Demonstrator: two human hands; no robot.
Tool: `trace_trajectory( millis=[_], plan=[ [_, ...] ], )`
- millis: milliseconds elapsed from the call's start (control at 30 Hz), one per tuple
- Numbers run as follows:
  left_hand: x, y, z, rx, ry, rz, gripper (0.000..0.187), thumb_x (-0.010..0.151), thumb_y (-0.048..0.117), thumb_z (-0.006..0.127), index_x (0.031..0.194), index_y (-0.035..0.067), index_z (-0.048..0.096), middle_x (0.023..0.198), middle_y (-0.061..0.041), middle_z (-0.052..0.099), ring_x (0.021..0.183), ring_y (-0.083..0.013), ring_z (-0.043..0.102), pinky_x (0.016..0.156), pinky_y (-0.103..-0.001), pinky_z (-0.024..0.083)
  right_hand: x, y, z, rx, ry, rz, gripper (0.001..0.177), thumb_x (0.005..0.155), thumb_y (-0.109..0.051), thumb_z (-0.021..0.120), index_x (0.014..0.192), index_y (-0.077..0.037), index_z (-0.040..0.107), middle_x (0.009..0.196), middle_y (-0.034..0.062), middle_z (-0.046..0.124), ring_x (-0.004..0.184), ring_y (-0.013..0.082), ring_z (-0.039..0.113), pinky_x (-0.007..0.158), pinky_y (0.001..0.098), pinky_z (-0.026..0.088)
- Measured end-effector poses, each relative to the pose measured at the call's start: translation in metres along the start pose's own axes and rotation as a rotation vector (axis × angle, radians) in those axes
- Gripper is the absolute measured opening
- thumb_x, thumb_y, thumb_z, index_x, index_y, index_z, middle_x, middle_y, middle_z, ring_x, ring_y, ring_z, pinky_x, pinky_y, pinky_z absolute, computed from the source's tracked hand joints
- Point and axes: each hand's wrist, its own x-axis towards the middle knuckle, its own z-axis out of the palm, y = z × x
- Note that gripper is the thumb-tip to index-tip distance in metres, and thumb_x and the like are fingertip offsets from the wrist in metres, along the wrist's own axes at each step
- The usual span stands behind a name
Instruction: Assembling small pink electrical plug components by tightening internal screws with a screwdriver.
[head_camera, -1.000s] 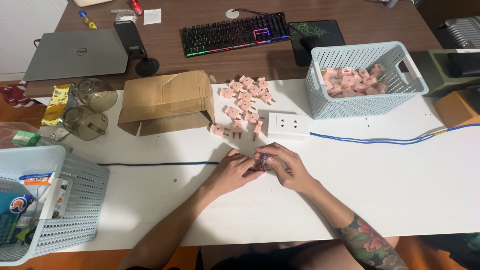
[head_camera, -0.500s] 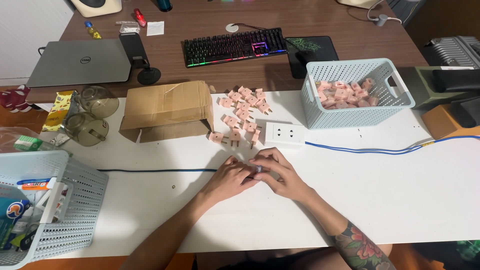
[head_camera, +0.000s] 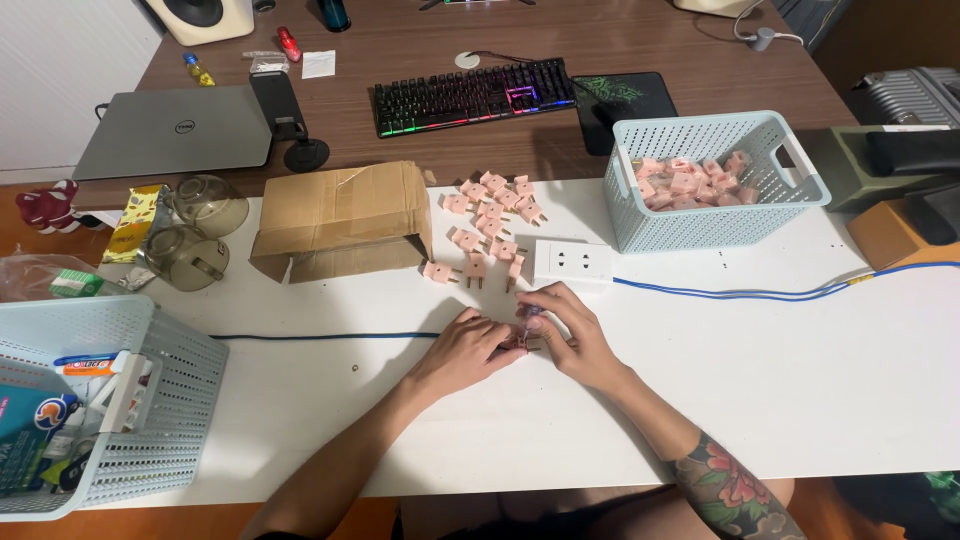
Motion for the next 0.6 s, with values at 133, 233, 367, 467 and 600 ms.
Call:
trace_trajectory(
  millis=[133,233,367,467,600],
  plan=[
    [0.005,0.011,-0.017,-0.037,0.001,-0.027,0.031,0.112,0.041,0.076,0.11,0.01,0.074,0.081,-0.006,0.072,0.084,-0.0231,0.078,0.091,-0.037,0.057,0.011,-0.023,-0.005,-0.013,-0.051,0.028,0.05,0.108,-0.015,0.072,0.156,-0.005,0.066,0.144,0.02,0.069,0.138,0.0397,0.068,0.116,0.0636,0.053],
    [-0.001,-0.001,-0.002,-0.096,-0.04,-0.048,0.027,0.114,0.041,0.073,0.117,0.014,0.074,0.086,-0.002,0.075,0.087,-0.0193,0.079,0.091,-0.037,0.056,0.006,-0.01,0.0,-0.035,0.004,-0.007,0.049,0.105,-0.01,0.078,0.153,-0.004,0.071,0.115,0.0177,0.076,0.112,0.0344,0.078,0.101,0.0577,0.061],
    [0.002,0.004,-0.007,-0.109,-0.047,-0.073,0.032,0.115,0.043,0.073,0.122,0.012,0.075,0.09,-0.004,0.079,0.089,-0.0196,0.081,0.091,-0.036,0.056,0.002,0.007,-0.001,-0.07,0.101,0.002,0.043,0.106,-0.008,0.077,0.148,-0.003,0.075,0.11,0.0164,0.08,0.106,0.0349,0.082,0.098,0.0537,0.063],
    [0.004,0.0,-0.014,-0.138,-0.054,-0.09,0.032,0.115,0.043,0.072,0.126,0.013,0.076,0.092,-0.004,0.082,0.089,-0.0185,0.081,0.091,-0.036,0.056,0.003,0.011,-0.004,0.078,0.231,0.039,0.048,0.107,-0.004,0.073,0.155,-0.003,0.069,0.112,0.0195,0.08,0.108,0.0319,0.079,0.101,0.0557,0.063],
    [0.009,-0.015,-0.035,-0.228,-0.036,-0.117,0.032,0.108,0.037,0.081,0.13,0.015,0.081,0.095,-0.007,0.085,0.084,-0.023,0.08,0.092,-0.04,0.058,0.006,0.013,-0.008,0.106,0.309,0.035,0.045,0.112,-0.001,0.068,0.156,0.001,0.063,0.113,0.0184,0.077,0.109,0.0295,0.077,0.103,0.0539,0.063]
  ],
)
